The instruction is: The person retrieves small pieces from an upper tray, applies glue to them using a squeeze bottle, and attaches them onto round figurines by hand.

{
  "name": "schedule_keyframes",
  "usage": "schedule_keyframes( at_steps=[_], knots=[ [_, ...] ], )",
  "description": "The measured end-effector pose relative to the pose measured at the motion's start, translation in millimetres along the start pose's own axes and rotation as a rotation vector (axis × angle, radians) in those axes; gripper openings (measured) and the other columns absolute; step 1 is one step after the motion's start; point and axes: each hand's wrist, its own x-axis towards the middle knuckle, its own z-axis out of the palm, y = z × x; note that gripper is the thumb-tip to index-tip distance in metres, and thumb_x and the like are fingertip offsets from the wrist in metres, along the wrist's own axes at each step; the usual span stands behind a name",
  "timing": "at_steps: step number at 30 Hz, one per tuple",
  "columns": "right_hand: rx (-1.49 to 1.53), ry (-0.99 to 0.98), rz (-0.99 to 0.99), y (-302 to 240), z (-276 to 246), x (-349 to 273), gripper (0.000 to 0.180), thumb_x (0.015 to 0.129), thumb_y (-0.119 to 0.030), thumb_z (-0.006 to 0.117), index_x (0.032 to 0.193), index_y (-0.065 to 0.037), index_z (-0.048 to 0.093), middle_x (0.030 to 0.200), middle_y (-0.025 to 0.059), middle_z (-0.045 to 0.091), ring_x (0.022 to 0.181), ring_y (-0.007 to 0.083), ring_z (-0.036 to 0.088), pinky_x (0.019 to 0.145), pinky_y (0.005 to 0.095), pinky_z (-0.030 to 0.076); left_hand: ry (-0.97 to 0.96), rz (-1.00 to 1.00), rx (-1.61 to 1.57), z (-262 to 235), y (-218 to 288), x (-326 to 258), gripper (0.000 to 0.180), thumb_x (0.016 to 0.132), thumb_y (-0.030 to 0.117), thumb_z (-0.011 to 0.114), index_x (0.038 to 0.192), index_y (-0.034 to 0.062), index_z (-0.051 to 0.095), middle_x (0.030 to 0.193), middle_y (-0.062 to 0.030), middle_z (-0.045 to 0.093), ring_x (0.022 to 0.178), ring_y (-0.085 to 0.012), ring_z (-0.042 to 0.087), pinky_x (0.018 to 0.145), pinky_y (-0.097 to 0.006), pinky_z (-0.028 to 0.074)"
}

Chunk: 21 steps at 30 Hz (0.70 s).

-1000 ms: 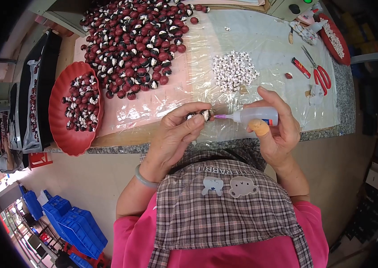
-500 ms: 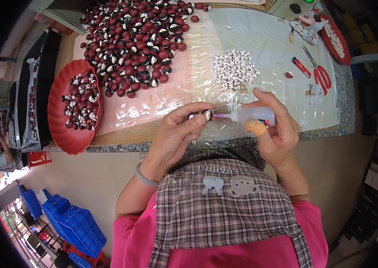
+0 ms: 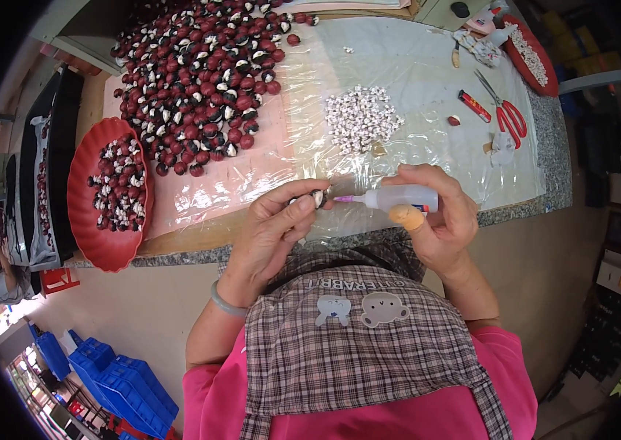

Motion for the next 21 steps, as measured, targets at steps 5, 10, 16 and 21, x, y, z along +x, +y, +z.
schedule_keyframes(
  at_steps=[5,10,16,21],
  knots=[
    [0.627,0.178,0.471,23.1,-18.2,-3.1,0.044,0.081,0.0,0.069,0.118,-0.001,0.044,0.101,0.013,0.059,0.074,0.0178,0.063,0.064,0.0288,0.052,0.015,0.031,-0.02,-1.9,-0.2,0.1,0.029,0.095,0.015,0.055,0.118,-0.0014,0.059,0.094,-0.0086,0.063,0.061,-0.0037,0.035,0.051,-0.016,0.028],
    [0.754,0.258,0.623,42.8,-22.3,0.2,0.038,0.08,0.0,0.068,0.114,0.001,0.049,0.095,0.0102,0.06,0.074,0.0172,0.064,0.067,0.0271,0.052,0.0,0.027,-0.053,-2.5,-1.0,0.4,0.029,0.096,0.017,0.055,0.118,-0.001,0.059,0.092,-0.008,0.062,0.061,-0.0038,0.036,0.051,-0.016,0.027],
    [0.244,0.032,0.802,66.0,-10.1,-0.5,0.019,0.081,-0.002,0.067,0.099,-0.003,0.058,0.083,0.0032,0.06,0.074,0.0127,0.061,0.067,0.0278,0.05,0.031,0.015,-0.004,2.1,1.3,0.1,0.031,0.094,0.017,0.058,0.118,-0.0016,0.058,0.091,-0.0079,0.062,0.059,-0.0034,0.036,0.05,-0.016,0.028],
    [-0.323,-0.014,0.336,67.5,2.9,11.3,0.017,0.078,-0.004,0.068,0.094,-0.003,0.061,0.085,0.0092,0.059,0.075,0.0253,0.062,0.066,0.0341,0.048,0.032,0.02,0.006,-0.9,1.2,-0.9,0.031,0.095,0.018,0.057,0.118,-0.0016,0.058,0.089,-0.0076,0.062,0.059,-0.0035,0.036,0.051,-0.016,0.028]
  ],
)
